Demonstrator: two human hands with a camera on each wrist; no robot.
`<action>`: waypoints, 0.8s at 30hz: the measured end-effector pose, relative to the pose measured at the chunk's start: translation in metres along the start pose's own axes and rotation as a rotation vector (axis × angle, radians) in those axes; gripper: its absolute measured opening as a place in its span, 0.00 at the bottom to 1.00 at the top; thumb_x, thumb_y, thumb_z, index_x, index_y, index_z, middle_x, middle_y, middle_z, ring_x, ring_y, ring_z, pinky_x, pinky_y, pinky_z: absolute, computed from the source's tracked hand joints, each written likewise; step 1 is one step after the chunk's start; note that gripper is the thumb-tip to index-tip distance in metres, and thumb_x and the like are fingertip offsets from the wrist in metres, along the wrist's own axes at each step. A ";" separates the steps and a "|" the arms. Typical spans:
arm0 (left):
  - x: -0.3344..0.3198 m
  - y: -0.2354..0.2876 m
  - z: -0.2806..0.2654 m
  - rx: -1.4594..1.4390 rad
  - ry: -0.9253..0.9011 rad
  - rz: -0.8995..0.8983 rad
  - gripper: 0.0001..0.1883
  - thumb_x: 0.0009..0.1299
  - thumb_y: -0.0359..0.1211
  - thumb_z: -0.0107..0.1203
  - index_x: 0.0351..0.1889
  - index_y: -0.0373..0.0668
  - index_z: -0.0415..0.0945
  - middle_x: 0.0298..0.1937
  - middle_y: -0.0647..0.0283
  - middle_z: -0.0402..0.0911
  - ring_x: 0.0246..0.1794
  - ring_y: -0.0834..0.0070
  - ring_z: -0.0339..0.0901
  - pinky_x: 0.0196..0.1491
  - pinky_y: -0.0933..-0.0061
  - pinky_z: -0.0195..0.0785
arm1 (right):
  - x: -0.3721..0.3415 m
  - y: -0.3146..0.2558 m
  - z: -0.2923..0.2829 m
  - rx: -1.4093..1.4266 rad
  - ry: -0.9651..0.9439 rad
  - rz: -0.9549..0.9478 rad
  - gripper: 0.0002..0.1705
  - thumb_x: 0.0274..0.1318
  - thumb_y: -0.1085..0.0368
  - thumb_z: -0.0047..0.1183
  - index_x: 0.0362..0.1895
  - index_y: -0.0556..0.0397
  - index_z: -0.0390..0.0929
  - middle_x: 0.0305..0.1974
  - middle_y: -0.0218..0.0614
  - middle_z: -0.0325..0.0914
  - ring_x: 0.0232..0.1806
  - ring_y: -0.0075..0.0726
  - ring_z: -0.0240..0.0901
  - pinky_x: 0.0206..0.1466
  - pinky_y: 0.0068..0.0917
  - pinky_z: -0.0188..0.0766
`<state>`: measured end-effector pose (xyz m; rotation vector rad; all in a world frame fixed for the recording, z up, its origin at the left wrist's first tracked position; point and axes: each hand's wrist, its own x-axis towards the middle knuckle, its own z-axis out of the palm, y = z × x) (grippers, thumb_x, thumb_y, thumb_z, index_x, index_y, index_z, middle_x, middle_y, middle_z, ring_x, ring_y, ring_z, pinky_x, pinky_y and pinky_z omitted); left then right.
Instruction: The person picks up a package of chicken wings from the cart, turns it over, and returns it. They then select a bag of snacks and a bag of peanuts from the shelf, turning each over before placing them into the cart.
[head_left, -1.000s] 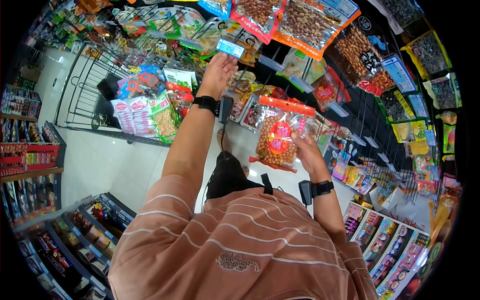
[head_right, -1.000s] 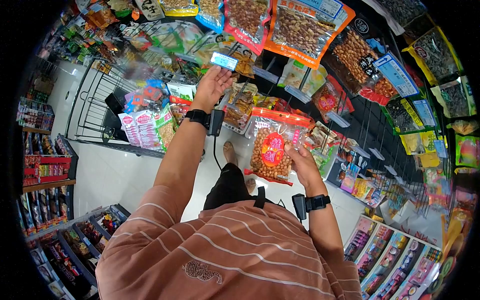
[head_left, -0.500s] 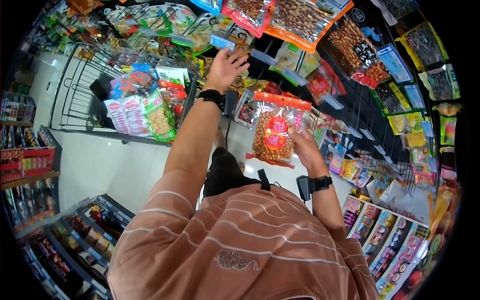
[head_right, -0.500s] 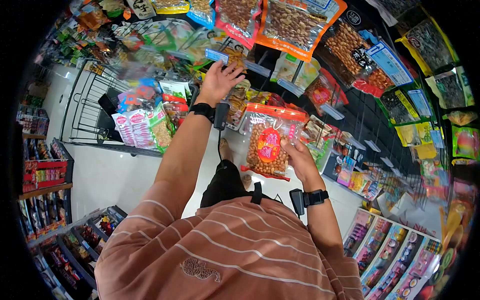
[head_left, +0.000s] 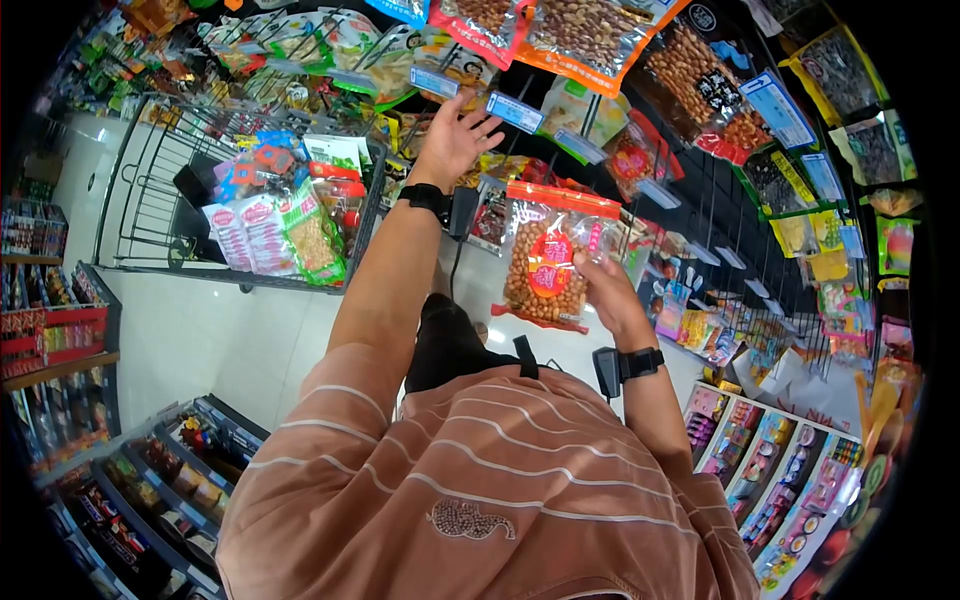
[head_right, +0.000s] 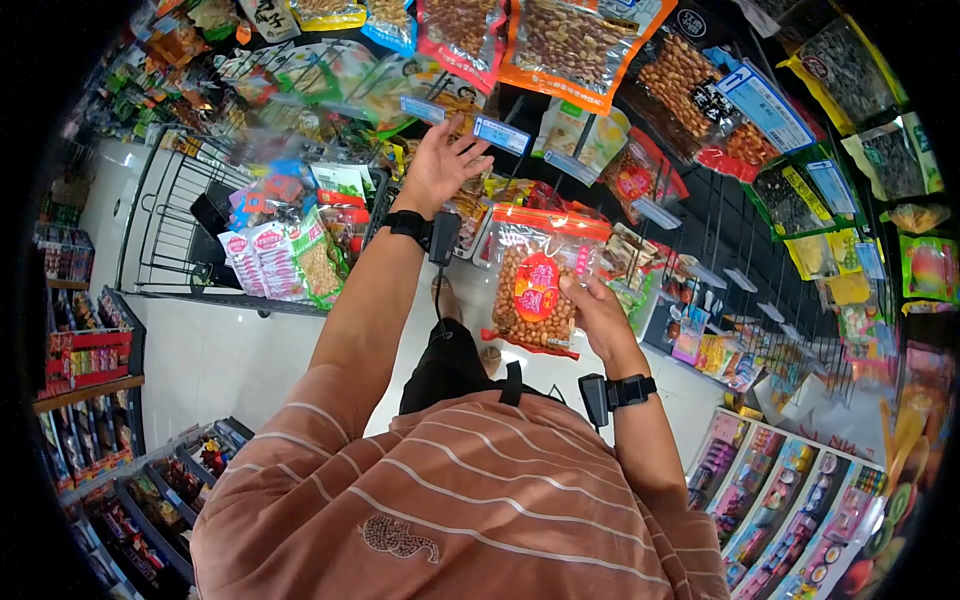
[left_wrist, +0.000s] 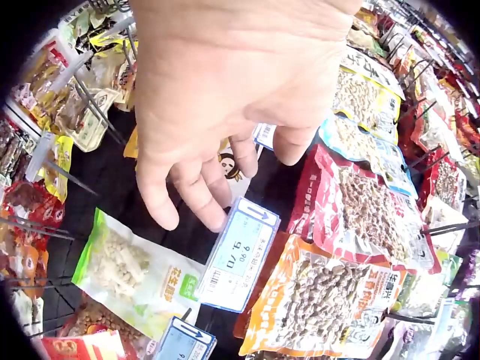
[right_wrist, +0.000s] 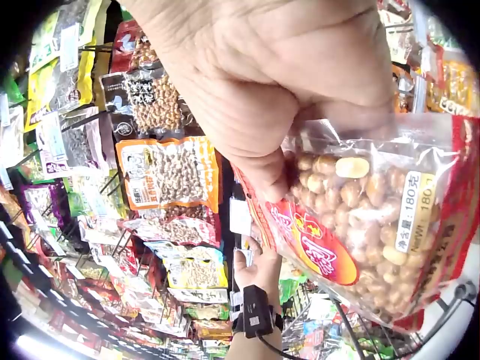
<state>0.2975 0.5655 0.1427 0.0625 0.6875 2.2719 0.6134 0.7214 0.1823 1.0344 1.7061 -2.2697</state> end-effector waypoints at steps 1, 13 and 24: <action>0.000 0.000 0.000 0.000 0.000 -0.002 0.35 0.72 0.47 0.53 0.73 0.46 0.53 0.72 0.46 0.53 0.71 0.49 0.60 0.67 0.38 0.60 | 0.000 0.000 0.000 0.001 0.003 0.001 0.30 0.63 0.50 0.60 0.64 0.47 0.70 0.52 0.25 0.78 0.54 0.23 0.71 0.54 0.29 0.65; -0.006 0.002 0.003 -0.015 0.024 0.004 0.33 0.77 0.48 0.47 0.74 0.46 0.50 0.70 0.46 0.56 0.70 0.48 0.60 0.67 0.38 0.60 | -0.003 -0.002 0.004 -0.041 0.003 -0.038 0.32 0.64 0.51 0.59 0.66 0.52 0.68 0.53 0.28 0.78 0.54 0.24 0.72 0.54 0.30 0.68; -0.008 0.003 0.005 0.008 0.045 0.002 0.31 0.78 0.48 0.45 0.73 0.45 0.52 0.68 0.47 0.57 0.68 0.49 0.62 0.65 0.38 0.63 | -0.012 -0.016 0.015 -0.023 -0.032 -0.025 0.30 0.65 0.53 0.58 0.65 0.51 0.69 0.52 0.27 0.78 0.51 0.23 0.74 0.52 0.26 0.70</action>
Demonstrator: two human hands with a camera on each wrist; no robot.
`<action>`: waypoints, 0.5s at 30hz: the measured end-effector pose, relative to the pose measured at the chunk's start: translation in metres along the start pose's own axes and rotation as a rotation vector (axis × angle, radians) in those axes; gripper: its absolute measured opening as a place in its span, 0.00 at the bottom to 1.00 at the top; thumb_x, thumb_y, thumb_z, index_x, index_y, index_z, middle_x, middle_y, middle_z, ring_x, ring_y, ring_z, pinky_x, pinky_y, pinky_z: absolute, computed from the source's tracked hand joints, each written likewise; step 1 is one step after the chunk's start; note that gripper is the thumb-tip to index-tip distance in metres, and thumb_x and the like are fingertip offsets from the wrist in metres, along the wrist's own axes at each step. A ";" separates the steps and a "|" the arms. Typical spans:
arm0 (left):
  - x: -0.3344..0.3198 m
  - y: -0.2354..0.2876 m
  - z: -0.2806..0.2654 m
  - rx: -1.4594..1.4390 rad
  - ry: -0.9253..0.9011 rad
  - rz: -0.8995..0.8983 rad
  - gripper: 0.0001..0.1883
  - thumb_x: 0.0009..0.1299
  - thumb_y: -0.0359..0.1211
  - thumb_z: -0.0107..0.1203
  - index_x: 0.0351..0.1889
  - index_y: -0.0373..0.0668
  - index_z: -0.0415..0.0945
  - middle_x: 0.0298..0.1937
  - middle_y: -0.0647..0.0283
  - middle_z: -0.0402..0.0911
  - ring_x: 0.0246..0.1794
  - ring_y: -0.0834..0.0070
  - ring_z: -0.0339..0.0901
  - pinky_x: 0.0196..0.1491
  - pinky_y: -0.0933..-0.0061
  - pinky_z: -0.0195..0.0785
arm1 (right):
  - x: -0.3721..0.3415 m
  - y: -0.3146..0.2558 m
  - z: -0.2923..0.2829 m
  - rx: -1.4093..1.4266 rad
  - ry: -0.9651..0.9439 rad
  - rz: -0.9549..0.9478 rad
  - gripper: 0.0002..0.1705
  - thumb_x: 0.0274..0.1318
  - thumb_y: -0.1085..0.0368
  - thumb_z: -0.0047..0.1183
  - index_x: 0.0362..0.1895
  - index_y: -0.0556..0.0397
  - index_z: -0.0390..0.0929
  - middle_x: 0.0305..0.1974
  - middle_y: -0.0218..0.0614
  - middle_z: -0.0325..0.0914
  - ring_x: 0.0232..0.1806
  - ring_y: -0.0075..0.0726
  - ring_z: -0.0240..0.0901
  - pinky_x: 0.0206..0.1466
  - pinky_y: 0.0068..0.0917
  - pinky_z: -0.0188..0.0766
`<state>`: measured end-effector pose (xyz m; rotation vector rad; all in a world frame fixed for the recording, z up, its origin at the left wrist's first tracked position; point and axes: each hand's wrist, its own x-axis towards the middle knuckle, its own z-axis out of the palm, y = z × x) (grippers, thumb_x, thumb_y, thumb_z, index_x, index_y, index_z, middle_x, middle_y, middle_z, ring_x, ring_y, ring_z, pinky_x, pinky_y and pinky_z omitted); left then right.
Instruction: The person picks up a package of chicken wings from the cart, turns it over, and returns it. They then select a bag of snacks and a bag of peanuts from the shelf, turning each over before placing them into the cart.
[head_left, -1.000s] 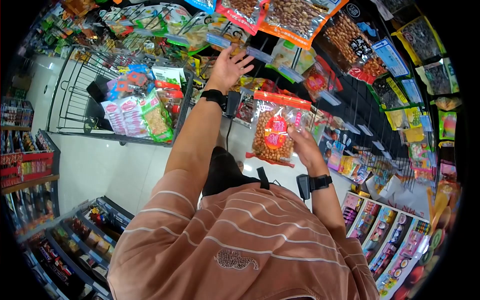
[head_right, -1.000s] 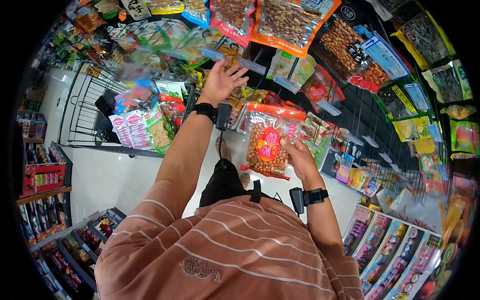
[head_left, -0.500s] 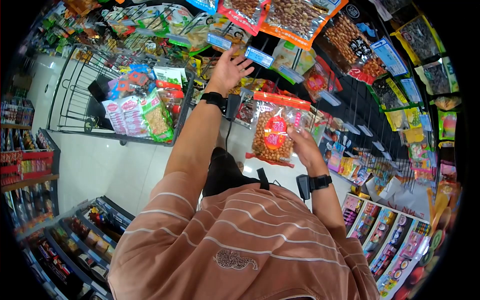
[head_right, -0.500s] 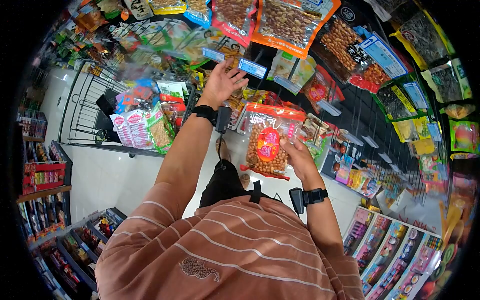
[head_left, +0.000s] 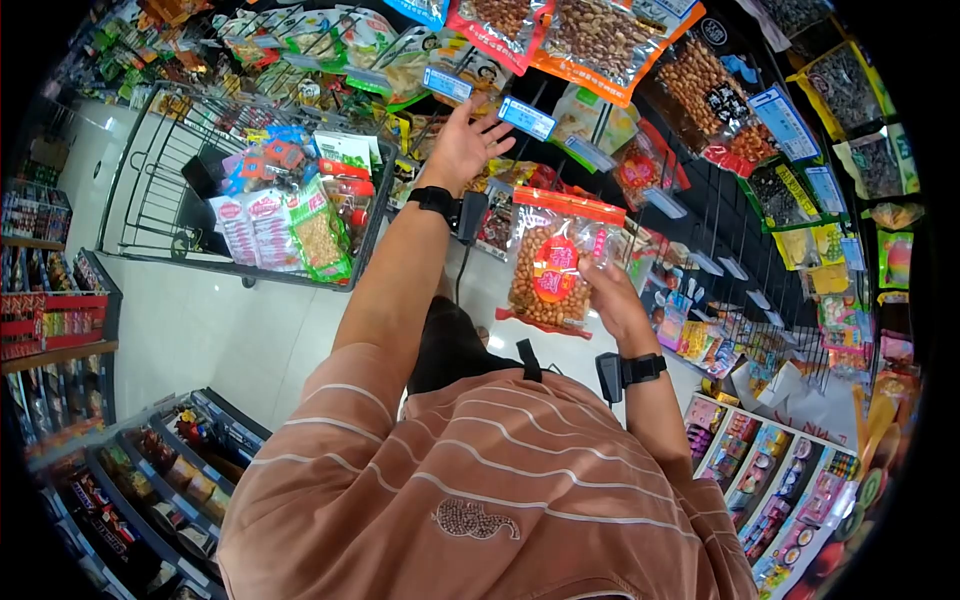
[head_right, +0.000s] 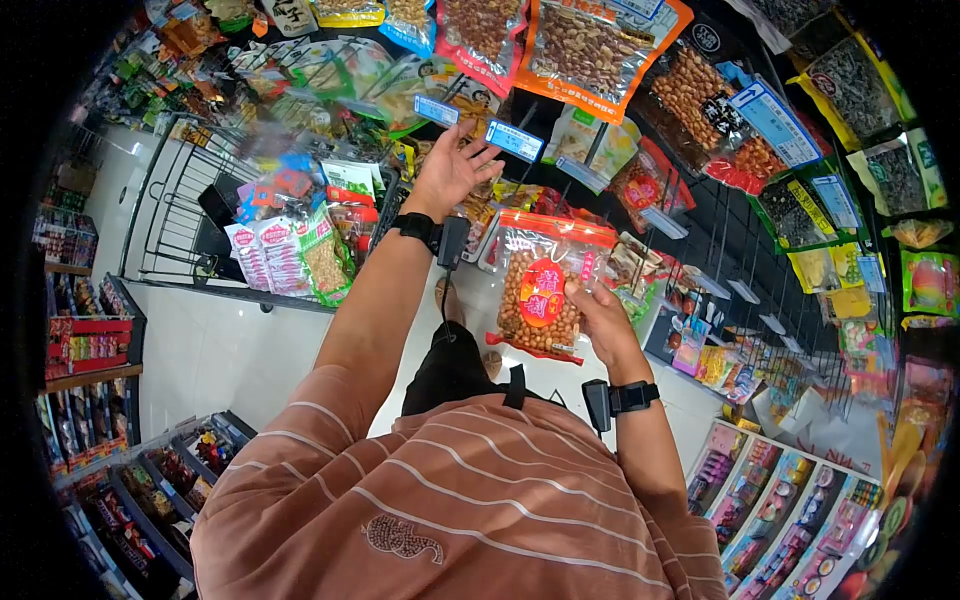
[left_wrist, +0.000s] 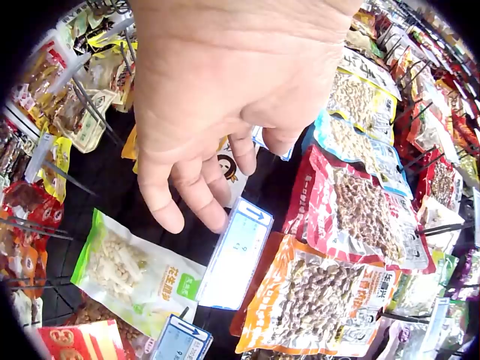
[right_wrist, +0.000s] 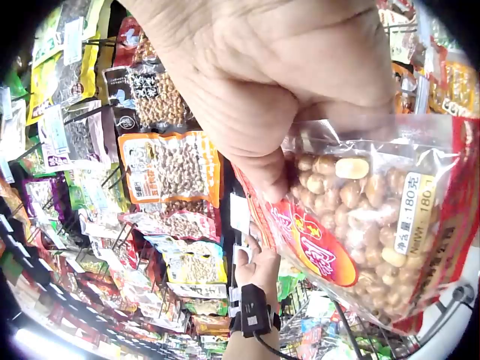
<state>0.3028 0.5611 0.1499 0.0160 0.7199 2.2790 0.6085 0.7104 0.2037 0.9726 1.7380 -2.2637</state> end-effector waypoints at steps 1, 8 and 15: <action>0.000 0.000 0.000 0.001 0.003 0.001 0.31 0.78 0.48 0.45 0.72 0.45 0.53 0.68 0.48 0.58 0.68 0.49 0.63 0.65 0.38 0.63 | 0.000 0.000 0.000 -0.007 -0.002 0.002 0.30 0.65 0.53 0.58 0.65 0.51 0.69 0.52 0.27 0.78 0.51 0.23 0.74 0.52 0.26 0.70; 0.000 -0.003 -0.004 -0.010 -0.032 0.008 0.32 0.76 0.49 0.49 0.71 0.45 0.54 0.65 0.48 0.59 0.66 0.49 0.64 0.65 0.39 0.63 | 0.004 0.007 -0.004 0.028 -0.008 -0.018 0.28 0.65 0.52 0.58 0.64 0.49 0.70 0.51 0.25 0.78 0.53 0.21 0.72 0.53 0.26 0.67; 0.000 -0.002 -0.006 0.012 -0.030 0.004 0.33 0.76 0.50 0.48 0.72 0.44 0.53 0.67 0.47 0.58 0.68 0.49 0.63 0.66 0.40 0.63 | 0.012 0.018 -0.014 -0.045 0.029 0.025 0.32 0.62 0.46 0.59 0.64 0.47 0.71 0.51 0.23 0.78 0.53 0.21 0.68 0.54 0.30 0.61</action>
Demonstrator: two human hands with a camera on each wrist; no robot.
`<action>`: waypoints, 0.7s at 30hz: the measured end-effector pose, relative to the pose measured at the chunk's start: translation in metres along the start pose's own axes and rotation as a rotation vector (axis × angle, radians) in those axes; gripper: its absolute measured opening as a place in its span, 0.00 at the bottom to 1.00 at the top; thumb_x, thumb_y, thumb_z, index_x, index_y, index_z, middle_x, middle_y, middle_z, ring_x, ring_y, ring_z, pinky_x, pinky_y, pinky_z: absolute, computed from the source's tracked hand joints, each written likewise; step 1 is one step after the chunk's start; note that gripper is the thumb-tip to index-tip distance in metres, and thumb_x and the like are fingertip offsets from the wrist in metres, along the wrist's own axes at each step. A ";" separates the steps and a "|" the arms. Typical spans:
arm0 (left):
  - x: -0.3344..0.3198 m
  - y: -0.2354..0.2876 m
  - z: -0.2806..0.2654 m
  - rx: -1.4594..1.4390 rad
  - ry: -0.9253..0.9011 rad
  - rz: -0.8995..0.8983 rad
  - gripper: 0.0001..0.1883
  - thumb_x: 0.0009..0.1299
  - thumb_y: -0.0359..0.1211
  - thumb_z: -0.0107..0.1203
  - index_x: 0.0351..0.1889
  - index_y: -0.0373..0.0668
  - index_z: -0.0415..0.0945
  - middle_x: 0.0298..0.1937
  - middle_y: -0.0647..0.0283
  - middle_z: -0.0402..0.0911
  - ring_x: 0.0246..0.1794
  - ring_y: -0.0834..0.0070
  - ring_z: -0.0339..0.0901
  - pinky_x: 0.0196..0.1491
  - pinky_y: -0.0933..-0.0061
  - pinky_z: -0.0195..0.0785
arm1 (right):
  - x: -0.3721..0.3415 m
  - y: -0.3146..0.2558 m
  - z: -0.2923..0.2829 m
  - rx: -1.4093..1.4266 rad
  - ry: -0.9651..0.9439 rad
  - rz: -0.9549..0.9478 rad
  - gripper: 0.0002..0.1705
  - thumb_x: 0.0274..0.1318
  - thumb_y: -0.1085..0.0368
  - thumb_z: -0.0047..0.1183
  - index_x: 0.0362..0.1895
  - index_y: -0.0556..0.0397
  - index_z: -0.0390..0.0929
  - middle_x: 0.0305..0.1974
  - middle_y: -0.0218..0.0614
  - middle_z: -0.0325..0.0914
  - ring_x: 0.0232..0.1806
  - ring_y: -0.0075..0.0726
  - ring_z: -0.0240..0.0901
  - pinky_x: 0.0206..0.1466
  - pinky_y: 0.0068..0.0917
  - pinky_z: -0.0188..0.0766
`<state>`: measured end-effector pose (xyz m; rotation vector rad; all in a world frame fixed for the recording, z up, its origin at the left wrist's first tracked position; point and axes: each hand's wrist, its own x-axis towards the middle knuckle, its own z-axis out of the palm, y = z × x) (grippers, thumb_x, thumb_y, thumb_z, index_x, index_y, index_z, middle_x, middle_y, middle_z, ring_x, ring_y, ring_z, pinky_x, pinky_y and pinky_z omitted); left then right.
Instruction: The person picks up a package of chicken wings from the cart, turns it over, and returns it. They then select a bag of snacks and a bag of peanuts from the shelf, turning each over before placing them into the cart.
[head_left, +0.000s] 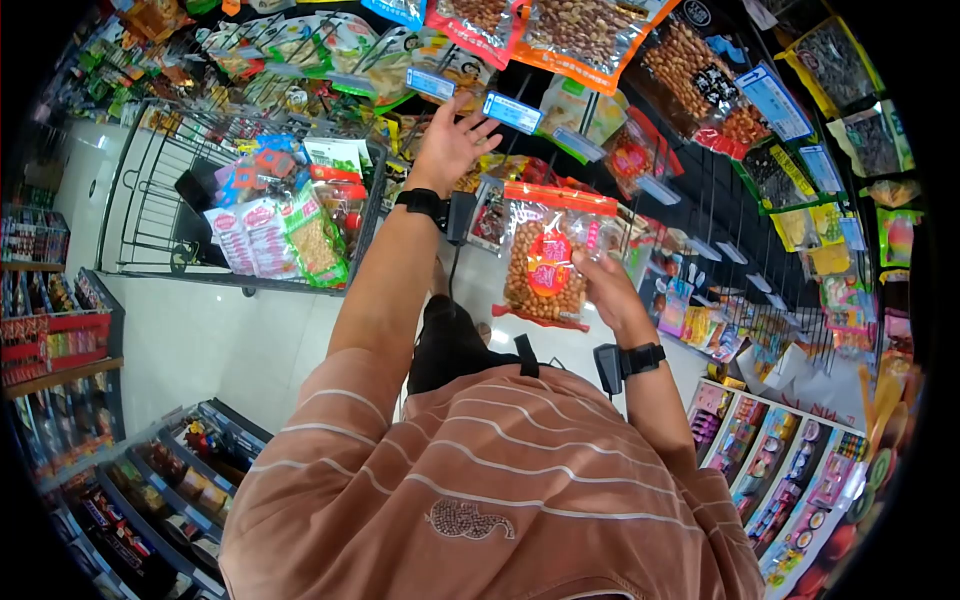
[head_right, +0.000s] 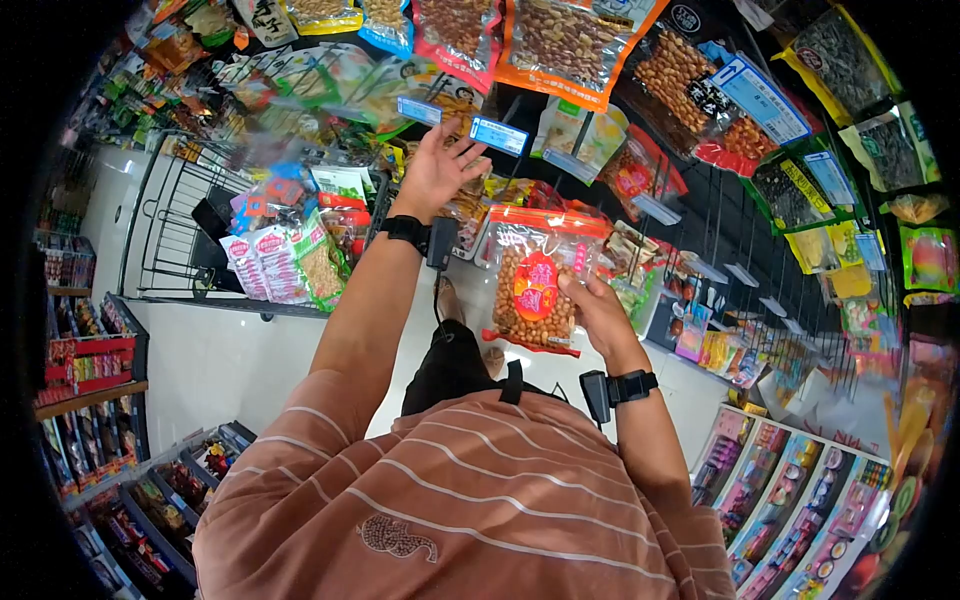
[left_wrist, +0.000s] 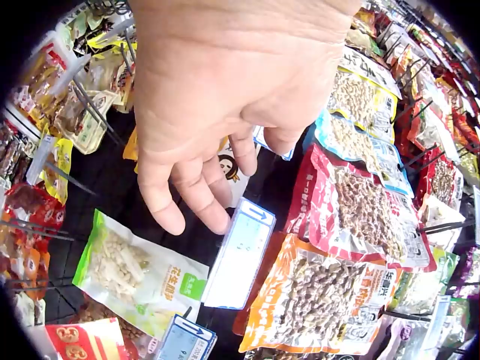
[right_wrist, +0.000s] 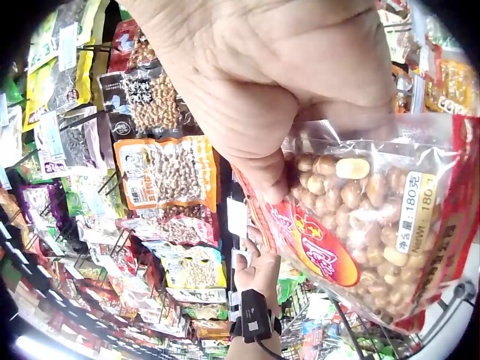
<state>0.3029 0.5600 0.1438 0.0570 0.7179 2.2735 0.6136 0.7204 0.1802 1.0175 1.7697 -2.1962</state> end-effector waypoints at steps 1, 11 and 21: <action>0.000 0.000 0.000 0.006 0.002 0.000 0.33 0.76 0.50 0.48 0.72 0.44 0.52 0.67 0.47 0.58 0.68 0.49 0.63 0.66 0.40 0.63 | 0.001 0.002 -0.001 -0.015 0.008 0.001 0.32 0.62 0.46 0.59 0.64 0.47 0.71 0.51 0.23 0.78 0.52 0.21 0.68 0.54 0.30 0.61; 0.000 0.001 0.003 0.025 0.020 -0.003 0.33 0.77 0.50 0.45 0.73 0.44 0.53 0.68 0.47 0.58 0.68 0.49 0.62 0.65 0.40 0.65 | 0.003 0.001 0.000 0.011 -0.007 0.002 0.27 0.62 0.46 0.59 0.60 0.44 0.75 0.46 0.20 0.78 0.46 0.18 0.67 0.49 0.25 0.59; 0.000 -0.001 -0.001 0.017 0.026 0.002 0.32 0.78 0.51 0.45 0.73 0.44 0.53 0.69 0.45 0.60 0.70 0.48 0.61 0.67 0.41 0.63 | -0.001 -0.004 0.002 0.027 0.018 0.022 0.26 0.62 0.46 0.59 0.58 0.44 0.76 0.46 0.19 0.77 0.44 0.17 0.65 0.46 0.23 0.58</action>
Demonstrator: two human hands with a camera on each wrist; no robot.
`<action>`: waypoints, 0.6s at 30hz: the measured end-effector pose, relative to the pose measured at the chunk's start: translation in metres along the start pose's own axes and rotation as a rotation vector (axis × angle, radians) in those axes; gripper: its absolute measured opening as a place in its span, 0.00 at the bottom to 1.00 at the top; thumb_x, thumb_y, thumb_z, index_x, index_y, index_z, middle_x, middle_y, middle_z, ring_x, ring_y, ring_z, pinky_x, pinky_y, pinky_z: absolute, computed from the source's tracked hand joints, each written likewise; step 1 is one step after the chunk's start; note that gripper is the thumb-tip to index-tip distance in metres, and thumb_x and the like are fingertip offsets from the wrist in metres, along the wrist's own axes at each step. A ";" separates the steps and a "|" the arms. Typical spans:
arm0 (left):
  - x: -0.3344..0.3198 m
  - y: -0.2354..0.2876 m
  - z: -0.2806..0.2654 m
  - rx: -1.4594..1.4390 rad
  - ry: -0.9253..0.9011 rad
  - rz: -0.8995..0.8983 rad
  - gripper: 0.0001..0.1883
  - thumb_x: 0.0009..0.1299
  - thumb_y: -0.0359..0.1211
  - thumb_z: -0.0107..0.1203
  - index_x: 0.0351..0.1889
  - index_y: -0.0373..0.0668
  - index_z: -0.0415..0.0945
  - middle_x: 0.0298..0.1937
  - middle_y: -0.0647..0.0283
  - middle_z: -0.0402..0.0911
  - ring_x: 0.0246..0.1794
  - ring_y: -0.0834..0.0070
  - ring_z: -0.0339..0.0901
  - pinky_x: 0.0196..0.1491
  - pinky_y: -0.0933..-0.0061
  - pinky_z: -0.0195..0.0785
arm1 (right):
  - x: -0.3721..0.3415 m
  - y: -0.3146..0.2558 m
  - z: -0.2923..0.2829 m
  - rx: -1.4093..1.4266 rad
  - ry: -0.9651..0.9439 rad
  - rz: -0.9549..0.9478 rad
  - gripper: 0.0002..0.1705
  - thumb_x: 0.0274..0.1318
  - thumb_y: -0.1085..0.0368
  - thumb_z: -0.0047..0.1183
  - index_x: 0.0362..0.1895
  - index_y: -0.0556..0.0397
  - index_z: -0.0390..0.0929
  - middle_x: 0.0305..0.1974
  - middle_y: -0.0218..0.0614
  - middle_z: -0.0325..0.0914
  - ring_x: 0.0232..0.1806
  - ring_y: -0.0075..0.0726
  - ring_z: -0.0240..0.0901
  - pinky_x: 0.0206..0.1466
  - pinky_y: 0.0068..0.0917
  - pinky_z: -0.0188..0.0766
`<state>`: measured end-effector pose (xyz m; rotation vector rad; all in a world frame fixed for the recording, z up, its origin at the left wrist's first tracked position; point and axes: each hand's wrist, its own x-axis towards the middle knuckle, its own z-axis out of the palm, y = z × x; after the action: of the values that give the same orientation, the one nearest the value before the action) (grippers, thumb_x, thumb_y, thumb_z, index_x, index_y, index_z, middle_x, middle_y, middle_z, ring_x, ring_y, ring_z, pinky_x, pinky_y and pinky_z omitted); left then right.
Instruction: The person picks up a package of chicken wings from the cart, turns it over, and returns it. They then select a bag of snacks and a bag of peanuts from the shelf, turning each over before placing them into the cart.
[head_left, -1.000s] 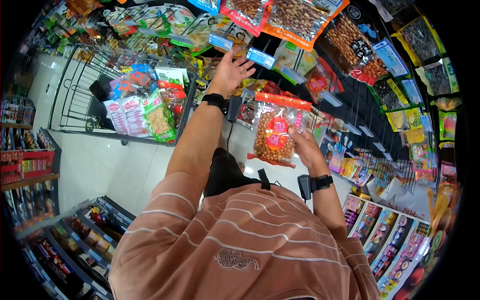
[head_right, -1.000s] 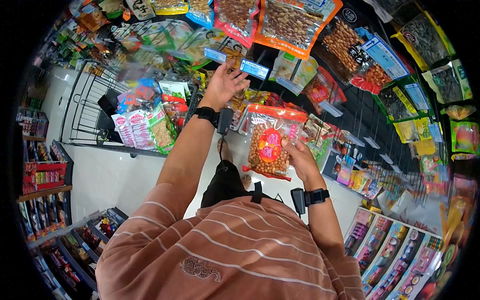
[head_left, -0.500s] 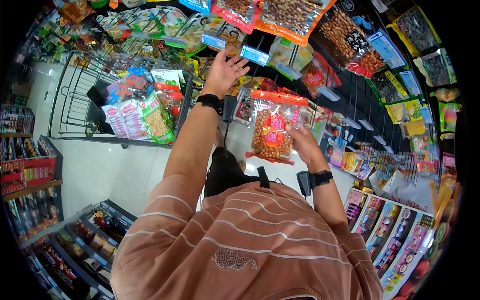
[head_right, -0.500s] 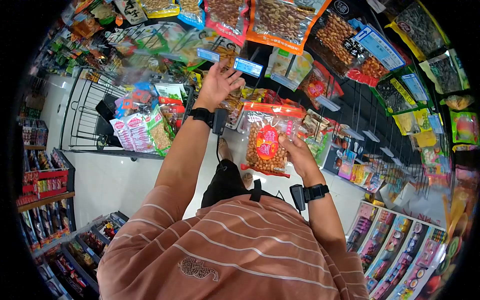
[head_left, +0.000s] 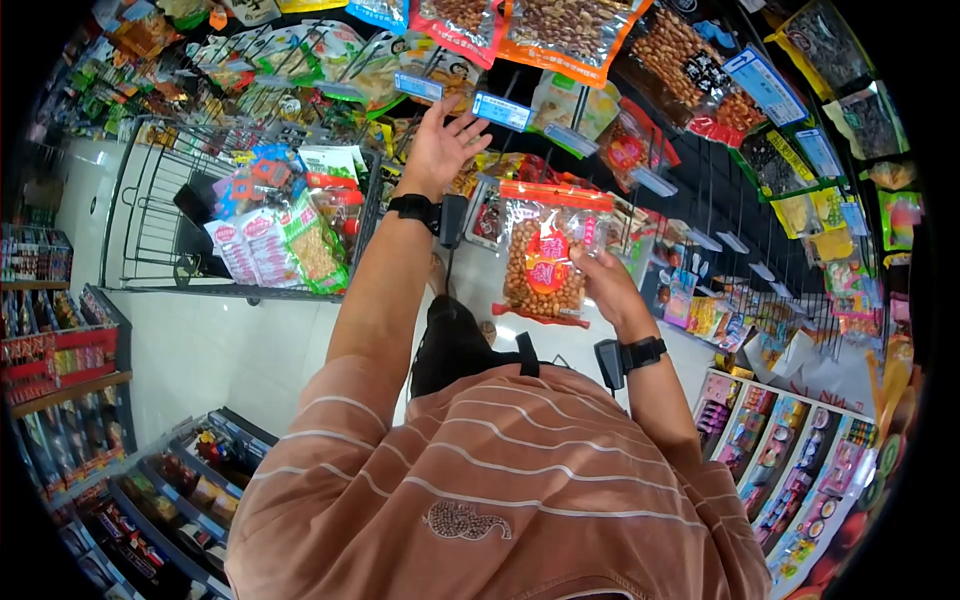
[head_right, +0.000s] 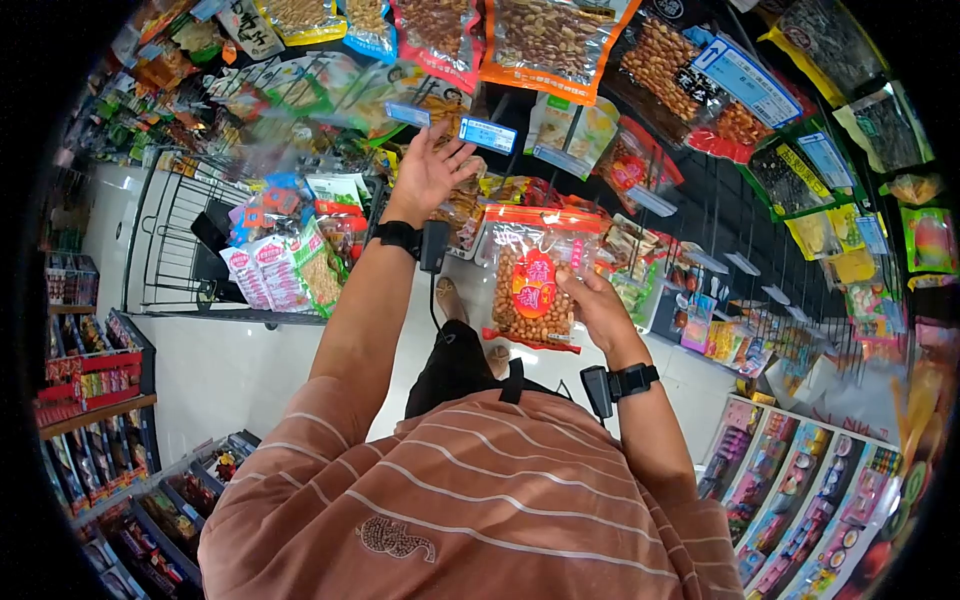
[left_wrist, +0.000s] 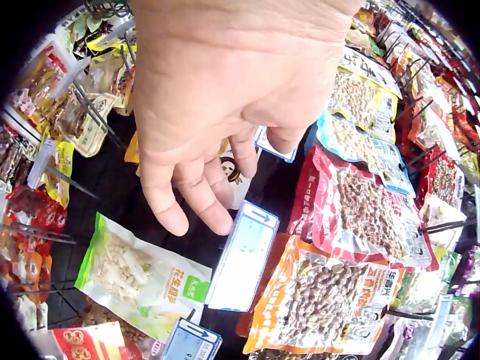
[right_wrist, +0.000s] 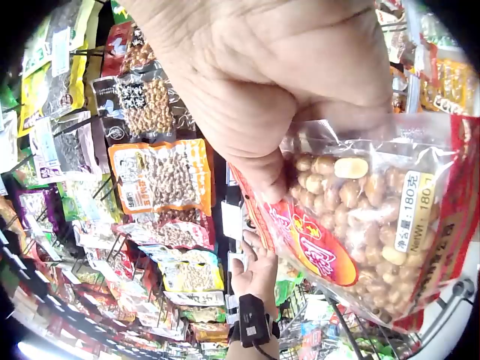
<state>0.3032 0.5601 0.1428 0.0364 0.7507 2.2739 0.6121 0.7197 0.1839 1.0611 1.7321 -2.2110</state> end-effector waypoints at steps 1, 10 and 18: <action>0.000 -0.001 -0.002 0.000 -0.008 0.000 0.33 0.78 0.52 0.44 0.74 0.44 0.52 0.69 0.44 0.60 0.70 0.48 0.62 0.67 0.42 0.63 | -0.001 -0.001 0.001 0.013 0.003 -0.005 0.26 0.62 0.46 0.60 0.58 0.45 0.77 0.46 0.19 0.77 0.44 0.17 0.65 0.46 0.23 0.58; -0.024 -0.018 -0.011 0.182 0.050 -0.127 0.32 0.78 0.53 0.43 0.67 0.35 0.60 0.60 0.50 0.73 0.60 0.58 0.74 0.62 0.51 0.71 | -0.004 -0.011 -0.001 -0.044 0.039 0.053 0.30 0.60 0.44 0.60 0.60 0.47 0.75 0.49 0.23 0.77 0.49 0.22 0.66 0.52 0.29 0.60; -0.092 -0.049 0.017 0.583 -0.007 -0.413 0.21 0.75 0.49 0.53 0.55 0.43 0.72 0.48 0.66 0.76 0.45 0.74 0.76 0.48 0.69 0.72 | -0.004 -0.014 0.000 0.147 0.020 0.010 0.31 0.62 0.47 0.60 0.63 0.49 0.72 0.54 0.29 0.75 0.56 0.27 0.68 0.60 0.35 0.62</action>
<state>0.4063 0.5363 0.1487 0.1477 1.2654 1.6111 0.6076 0.7233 0.1976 1.1229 1.5894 -2.3602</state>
